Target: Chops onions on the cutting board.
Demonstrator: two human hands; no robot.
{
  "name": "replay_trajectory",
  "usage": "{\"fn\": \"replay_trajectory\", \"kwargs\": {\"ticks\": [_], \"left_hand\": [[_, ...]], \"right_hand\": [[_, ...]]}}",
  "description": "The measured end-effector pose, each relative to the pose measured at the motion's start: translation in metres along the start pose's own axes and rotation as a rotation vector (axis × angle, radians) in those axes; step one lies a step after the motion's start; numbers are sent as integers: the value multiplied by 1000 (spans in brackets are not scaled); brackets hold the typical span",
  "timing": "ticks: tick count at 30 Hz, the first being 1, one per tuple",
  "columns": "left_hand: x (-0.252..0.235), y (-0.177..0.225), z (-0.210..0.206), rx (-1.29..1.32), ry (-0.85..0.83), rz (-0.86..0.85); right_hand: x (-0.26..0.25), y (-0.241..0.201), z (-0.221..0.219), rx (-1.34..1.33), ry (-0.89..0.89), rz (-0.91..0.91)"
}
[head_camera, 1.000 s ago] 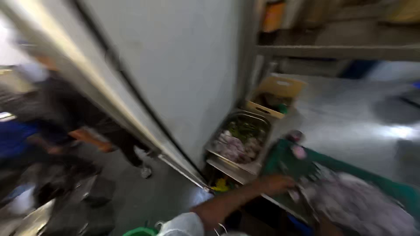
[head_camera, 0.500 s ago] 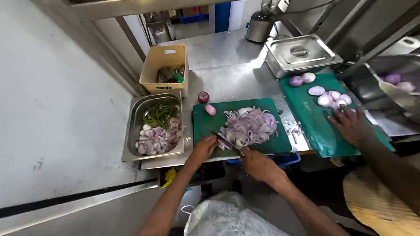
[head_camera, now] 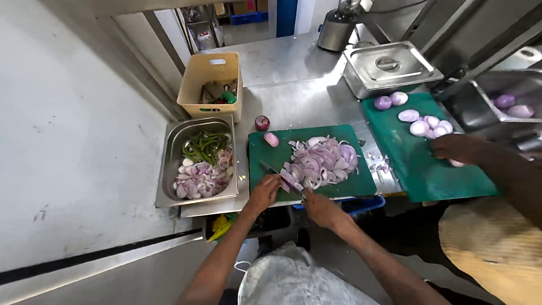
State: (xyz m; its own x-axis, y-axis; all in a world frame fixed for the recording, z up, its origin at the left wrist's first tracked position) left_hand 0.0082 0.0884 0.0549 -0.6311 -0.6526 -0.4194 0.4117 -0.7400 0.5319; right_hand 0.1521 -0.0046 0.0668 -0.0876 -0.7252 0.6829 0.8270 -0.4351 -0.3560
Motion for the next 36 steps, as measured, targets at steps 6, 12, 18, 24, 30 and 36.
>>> {"fn": "replay_trajectory", "kwargs": {"ticks": [6, 12, 18, 24, 30, 36], "left_hand": [[3, -1, -3, -1, -40, 33], [0, -3, 0, -20, -5, 6], [-1, -1, 2, 7, 1, 12], [4, 0, 1, -31, 17, -8], [5, 2, 2, -12, -4, 21], [5, -3, -1, -25, 16, -8]], "right_hand": [[2, 5, -14, -1, -27, -44], [19, -4, 22, 58, 1, 10], [-17, 1, -14, -39, -15, 20], [13, -6, 6, 15, -39, -15], [-16, -1, -24, -65, -27, 10], [30, -13, 24, 24, -13, -8]]}}
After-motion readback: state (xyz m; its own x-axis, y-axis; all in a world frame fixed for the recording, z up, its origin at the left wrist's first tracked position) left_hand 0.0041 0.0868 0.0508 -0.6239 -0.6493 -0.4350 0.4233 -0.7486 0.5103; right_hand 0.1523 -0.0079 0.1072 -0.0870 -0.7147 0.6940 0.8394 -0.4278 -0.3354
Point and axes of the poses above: each hand's wrist, its own x-axis away from the middle knuckle, its own z-axis out of the back of the hand, y = z × x, the point moved 10 cm from there along -x, towards the middle knuckle, and after that the axes turned 6 degrees about -x, right-handed, at the moved point
